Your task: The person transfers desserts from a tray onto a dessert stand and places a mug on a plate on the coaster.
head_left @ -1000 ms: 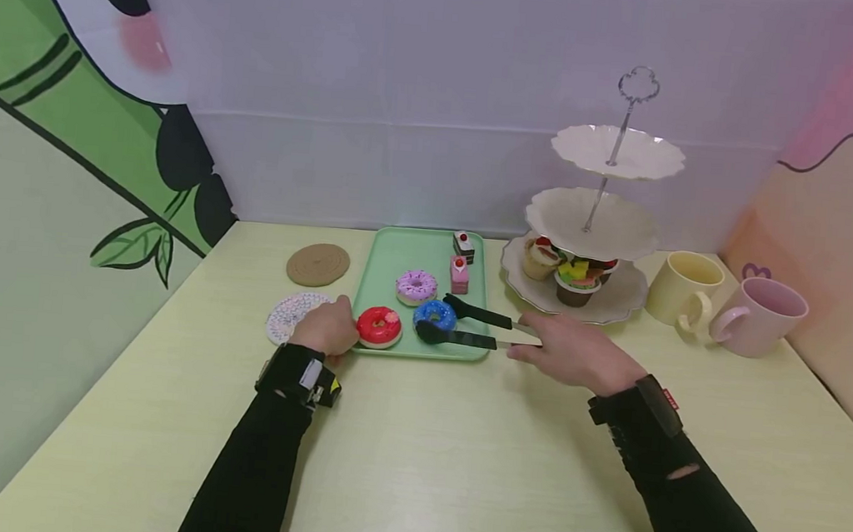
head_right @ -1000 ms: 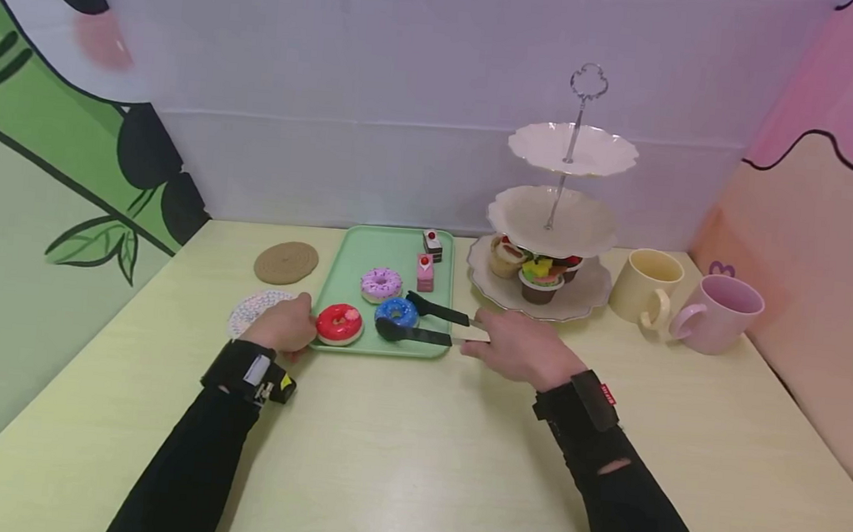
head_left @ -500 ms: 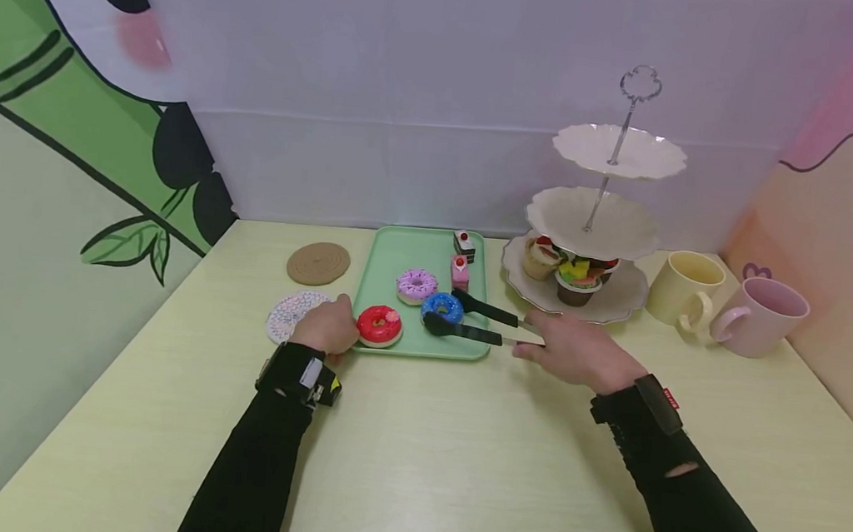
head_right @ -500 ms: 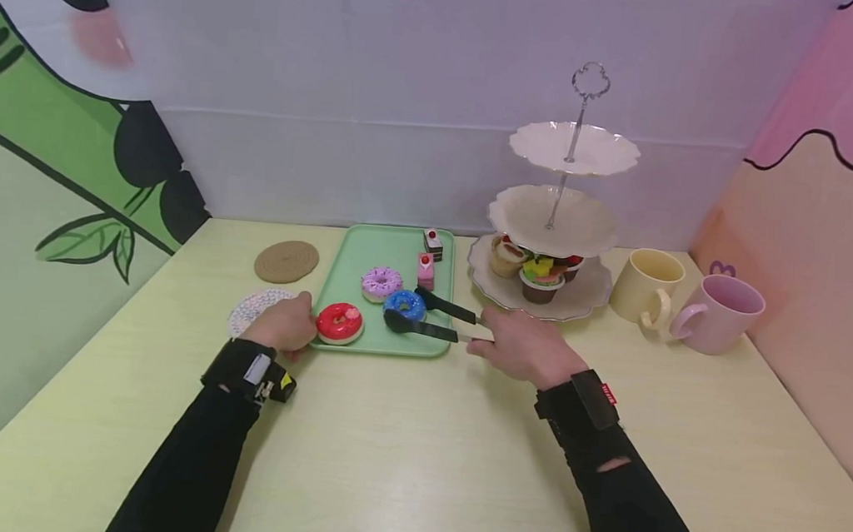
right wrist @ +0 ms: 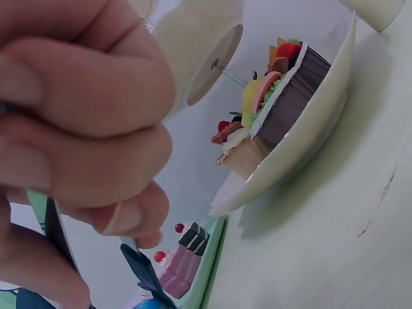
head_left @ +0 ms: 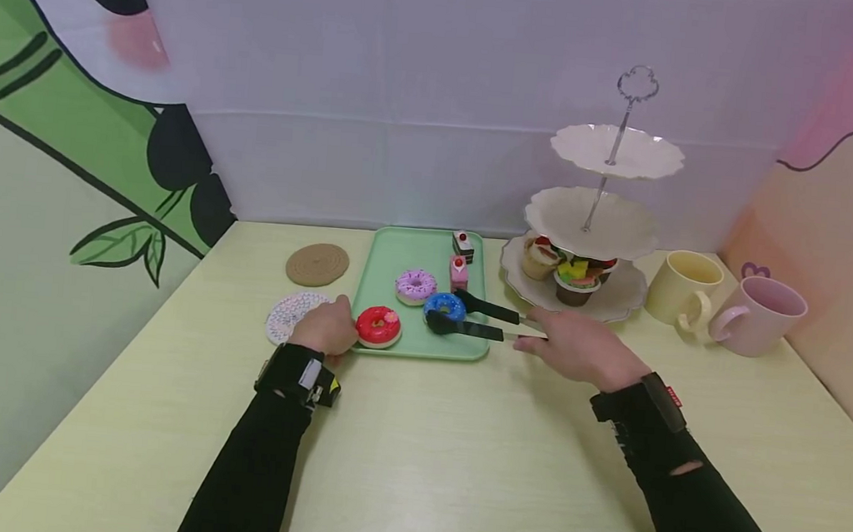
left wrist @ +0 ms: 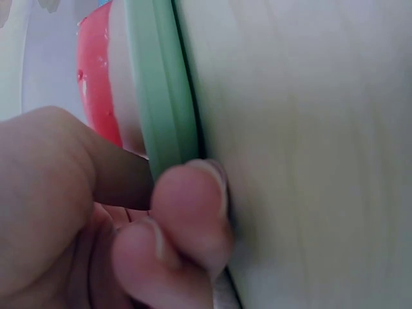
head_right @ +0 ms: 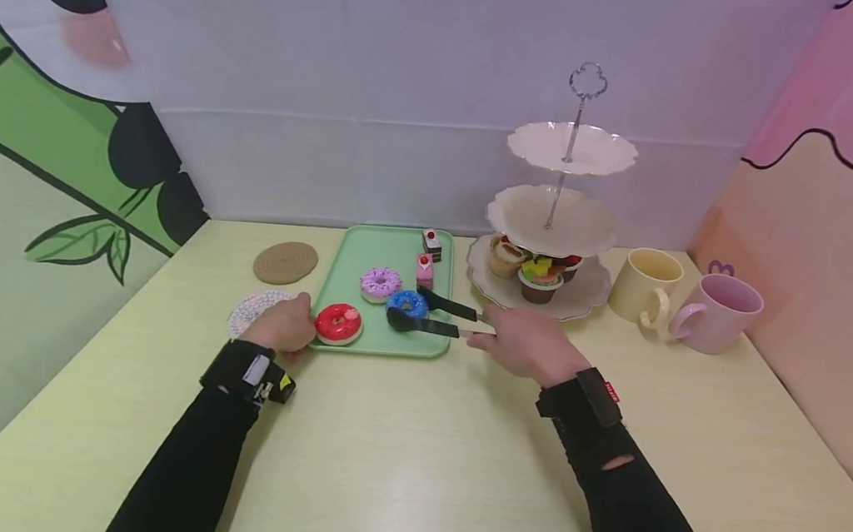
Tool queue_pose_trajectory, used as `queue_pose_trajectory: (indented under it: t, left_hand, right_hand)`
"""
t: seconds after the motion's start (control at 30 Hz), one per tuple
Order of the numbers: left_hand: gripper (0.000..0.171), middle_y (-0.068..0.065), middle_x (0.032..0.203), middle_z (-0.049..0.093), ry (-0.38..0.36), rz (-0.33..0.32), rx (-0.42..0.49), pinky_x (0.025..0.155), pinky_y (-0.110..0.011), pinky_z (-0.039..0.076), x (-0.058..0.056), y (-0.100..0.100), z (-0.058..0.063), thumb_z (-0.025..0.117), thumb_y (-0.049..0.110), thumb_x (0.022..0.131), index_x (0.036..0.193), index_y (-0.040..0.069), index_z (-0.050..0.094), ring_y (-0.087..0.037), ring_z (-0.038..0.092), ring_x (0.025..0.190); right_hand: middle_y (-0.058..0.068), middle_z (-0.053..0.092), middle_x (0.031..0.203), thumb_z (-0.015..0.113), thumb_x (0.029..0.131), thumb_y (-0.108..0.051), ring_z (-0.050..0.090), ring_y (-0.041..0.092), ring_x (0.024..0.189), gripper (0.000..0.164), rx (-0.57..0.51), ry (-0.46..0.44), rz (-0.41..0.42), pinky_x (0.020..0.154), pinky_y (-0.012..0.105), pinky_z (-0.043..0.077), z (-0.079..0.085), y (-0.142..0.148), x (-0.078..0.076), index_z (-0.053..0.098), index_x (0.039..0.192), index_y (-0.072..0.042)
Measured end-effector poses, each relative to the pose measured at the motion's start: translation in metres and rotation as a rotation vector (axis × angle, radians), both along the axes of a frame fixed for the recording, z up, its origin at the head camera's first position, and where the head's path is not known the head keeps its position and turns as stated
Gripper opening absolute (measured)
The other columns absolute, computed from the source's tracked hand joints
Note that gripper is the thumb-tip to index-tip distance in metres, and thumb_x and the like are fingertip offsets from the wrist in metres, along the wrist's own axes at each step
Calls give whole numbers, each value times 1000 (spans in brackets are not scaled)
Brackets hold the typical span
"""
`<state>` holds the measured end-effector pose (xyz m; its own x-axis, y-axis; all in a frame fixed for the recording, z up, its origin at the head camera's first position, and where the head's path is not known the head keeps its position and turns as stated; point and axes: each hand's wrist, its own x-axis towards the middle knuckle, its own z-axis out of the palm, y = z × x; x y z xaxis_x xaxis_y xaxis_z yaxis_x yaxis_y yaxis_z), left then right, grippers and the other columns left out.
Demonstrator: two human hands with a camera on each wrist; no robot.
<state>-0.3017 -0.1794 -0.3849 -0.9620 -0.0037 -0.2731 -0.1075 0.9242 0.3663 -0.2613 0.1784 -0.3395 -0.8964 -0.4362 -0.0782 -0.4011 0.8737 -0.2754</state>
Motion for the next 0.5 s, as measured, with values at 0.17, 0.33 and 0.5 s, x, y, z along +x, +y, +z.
queue_pose_trajectory:
  t: [0.17, 0.33, 0.5]
  left_hand:
    - [38, -18, 81, 61, 0, 8, 6, 45, -28, 44, 1, 0, 0, 56, 10, 98, 129, -7, 42, -22, 59, 49]
    - [40, -18, 83, 60, -4, 15, 7, 46, -29, 44, 1, -1, 1, 56, 10, 98, 131, -7, 41, -22, 59, 50]
    - [42, -18, 83, 60, -5, 19, 9, 46, -29, 44, 2, 0, 1, 56, 10, 98, 133, -7, 40, -22, 59, 50]
  right_hand:
    - [17, 62, 137, 60, 101, -44, 63, 32, 117, 61, -37, 5, 5, 98, 54, 49, 5, 3, 1, 52, 144, -2]
    - [19, 64, 133, 59, 102, -46, 65, 33, 113, 61, -69, 28, 2, 95, 53, 50, 14, 6, 4, 52, 143, -1]
    - [20, 62, 136, 58, 102, -44, 61, 38, 120, 57, -116, 73, -14, 99, 56, 47, 24, 9, 8, 54, 141, -2]
